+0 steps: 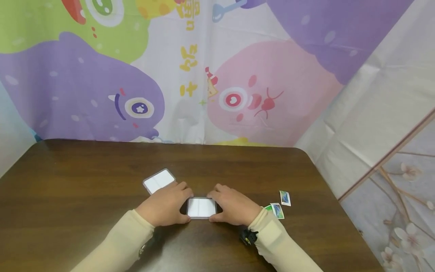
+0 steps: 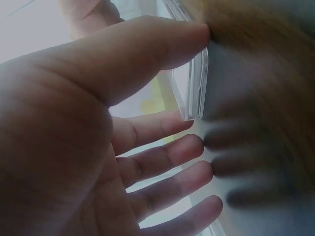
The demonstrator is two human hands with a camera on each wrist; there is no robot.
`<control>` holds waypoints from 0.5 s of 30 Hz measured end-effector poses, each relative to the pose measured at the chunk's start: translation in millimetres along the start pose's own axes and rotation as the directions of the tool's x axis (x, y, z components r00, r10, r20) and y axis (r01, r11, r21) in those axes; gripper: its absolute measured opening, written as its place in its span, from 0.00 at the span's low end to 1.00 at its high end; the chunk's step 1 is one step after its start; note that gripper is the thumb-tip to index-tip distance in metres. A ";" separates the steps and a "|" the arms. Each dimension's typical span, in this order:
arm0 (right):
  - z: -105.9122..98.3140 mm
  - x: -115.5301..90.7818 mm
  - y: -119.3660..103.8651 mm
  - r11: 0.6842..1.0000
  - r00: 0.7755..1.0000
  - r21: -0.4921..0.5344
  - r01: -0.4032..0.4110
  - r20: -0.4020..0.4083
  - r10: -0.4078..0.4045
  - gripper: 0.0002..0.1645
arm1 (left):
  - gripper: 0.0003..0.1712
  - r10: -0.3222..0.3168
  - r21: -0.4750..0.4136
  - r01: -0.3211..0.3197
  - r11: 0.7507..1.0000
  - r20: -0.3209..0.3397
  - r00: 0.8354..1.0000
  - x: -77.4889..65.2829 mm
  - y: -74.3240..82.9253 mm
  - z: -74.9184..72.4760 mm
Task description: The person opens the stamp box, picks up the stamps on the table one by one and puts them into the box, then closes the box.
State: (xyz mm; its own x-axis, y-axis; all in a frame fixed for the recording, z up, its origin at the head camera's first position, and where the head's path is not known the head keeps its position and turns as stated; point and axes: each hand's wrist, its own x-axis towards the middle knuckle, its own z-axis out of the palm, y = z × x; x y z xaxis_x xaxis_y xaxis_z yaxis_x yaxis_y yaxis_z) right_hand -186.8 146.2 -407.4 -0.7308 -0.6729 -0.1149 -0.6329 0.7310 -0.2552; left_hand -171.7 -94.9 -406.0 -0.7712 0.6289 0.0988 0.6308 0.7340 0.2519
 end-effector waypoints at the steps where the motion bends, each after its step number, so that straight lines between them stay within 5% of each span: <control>1: 0.2 -0.1 0.1 1.000 1.000 0.003 -0.003 0.001 0.003 0.36 | 0.33 -0.005 0.001 0.005 1.000 0.002 1.000 0.3 0.8 0.6; 15: 1.5 0.4 0.3 1.000 1.000 0.021 -0.009 0.005 0.009 0.37 | 0.35 -0.017 0.043 0.017 0.999 -0.018 1.000 0.4 5.0 5.1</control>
State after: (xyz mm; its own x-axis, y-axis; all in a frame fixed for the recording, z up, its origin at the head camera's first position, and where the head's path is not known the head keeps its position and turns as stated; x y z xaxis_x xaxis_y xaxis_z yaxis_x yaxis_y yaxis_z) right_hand -186.9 146.0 -409.0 -0.7352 -0.6667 -0.1223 -0.6205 0.7346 -0.2746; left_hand -168.4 -89.7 -409.6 -0.7830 0.6119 0.1114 0.6203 0.7551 0.2121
